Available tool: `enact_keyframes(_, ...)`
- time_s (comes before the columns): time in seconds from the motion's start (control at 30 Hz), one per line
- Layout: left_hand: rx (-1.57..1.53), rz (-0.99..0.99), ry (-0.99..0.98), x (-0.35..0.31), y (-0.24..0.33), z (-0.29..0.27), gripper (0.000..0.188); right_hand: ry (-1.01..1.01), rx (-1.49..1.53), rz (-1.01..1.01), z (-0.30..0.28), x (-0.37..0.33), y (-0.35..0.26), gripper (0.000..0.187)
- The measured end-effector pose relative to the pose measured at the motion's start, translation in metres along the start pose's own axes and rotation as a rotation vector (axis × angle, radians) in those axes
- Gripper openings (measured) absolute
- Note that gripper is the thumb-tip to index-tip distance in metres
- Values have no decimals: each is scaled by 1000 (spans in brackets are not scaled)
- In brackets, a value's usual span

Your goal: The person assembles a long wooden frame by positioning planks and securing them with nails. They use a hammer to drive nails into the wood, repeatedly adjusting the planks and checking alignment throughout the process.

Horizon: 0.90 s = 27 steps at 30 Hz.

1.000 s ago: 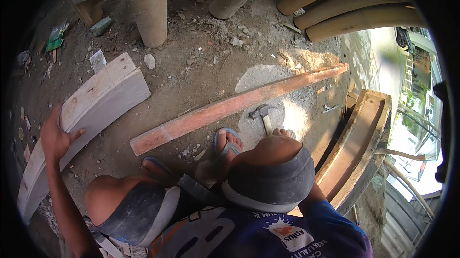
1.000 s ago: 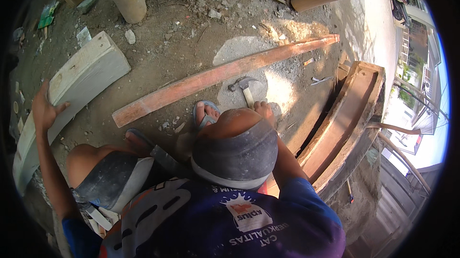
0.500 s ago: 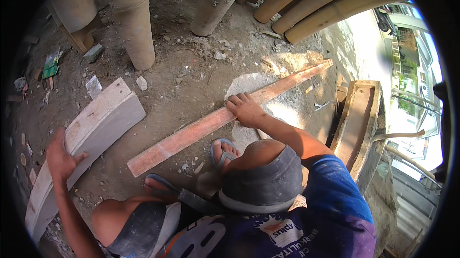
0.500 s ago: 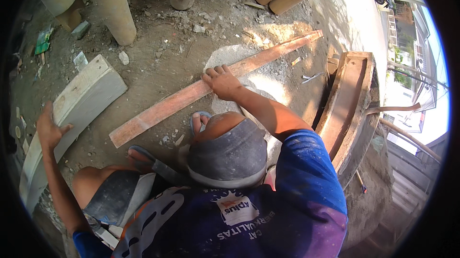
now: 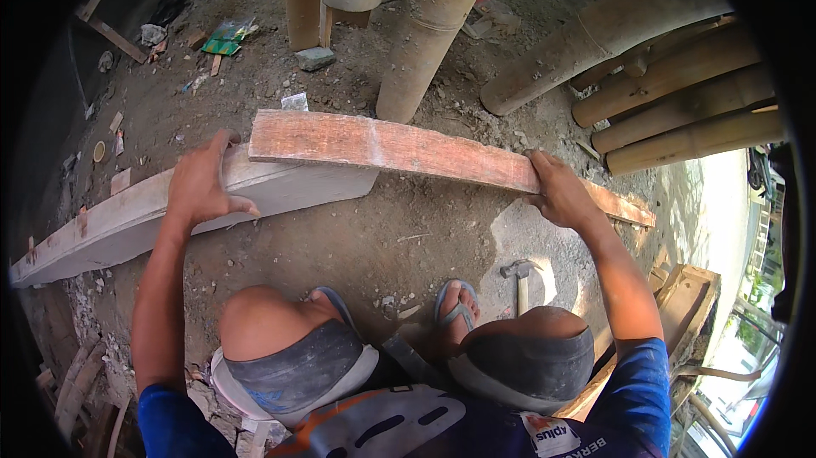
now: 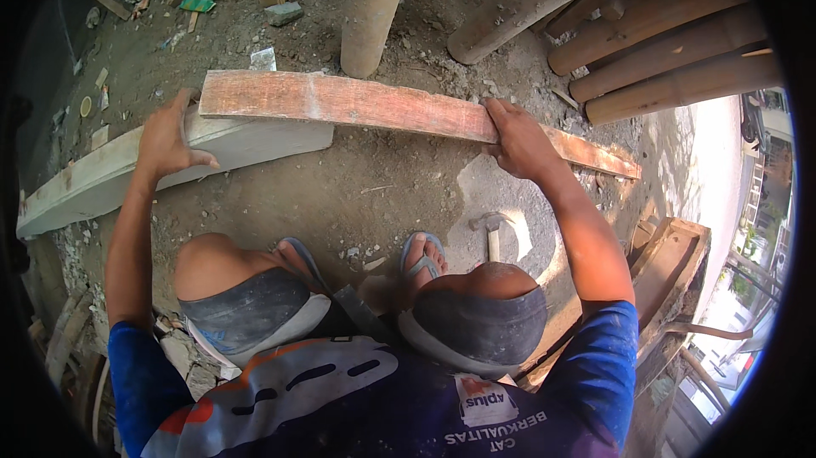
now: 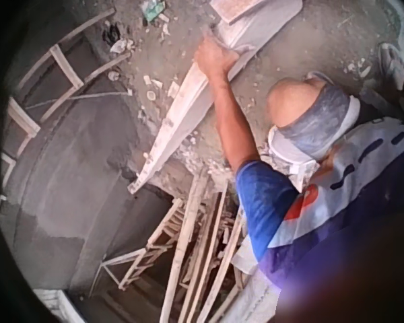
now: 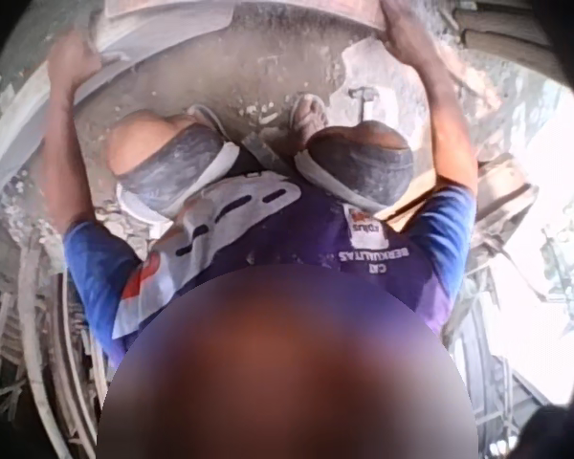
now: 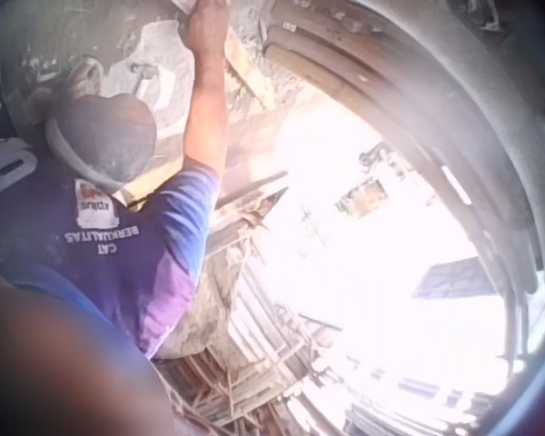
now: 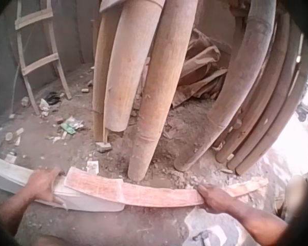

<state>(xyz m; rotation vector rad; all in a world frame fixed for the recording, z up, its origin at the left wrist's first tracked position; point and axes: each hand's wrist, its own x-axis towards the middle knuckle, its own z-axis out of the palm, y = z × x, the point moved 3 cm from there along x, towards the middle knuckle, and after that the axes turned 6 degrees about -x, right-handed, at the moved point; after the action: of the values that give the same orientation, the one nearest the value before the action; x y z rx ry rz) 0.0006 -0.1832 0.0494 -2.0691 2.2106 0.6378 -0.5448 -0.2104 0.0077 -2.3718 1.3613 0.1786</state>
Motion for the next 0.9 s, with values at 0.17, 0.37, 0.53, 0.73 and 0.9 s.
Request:
enact_keyframes(0.17,-215,103,245,-10,-6,3,137,-128,16,-36,11,36,-16,64)
enact_keyframes(0.37,-375,351,383,-16,-10,2,130,-111,41,-95,6,52,-42,60)
enact_keyframes(0.53,-146,287,407,-18,-14,4,120,-212,40,-130,-2,69,-60,60)
enact_keyframes(0.73,-129,314,471,-19,-15,9,116,-208,48,-75,9,67,-68,63)
enact_keyframes(0.9,-47,352,426,-18,-16,10,117,-94,54,-97,8,59,-69,64)
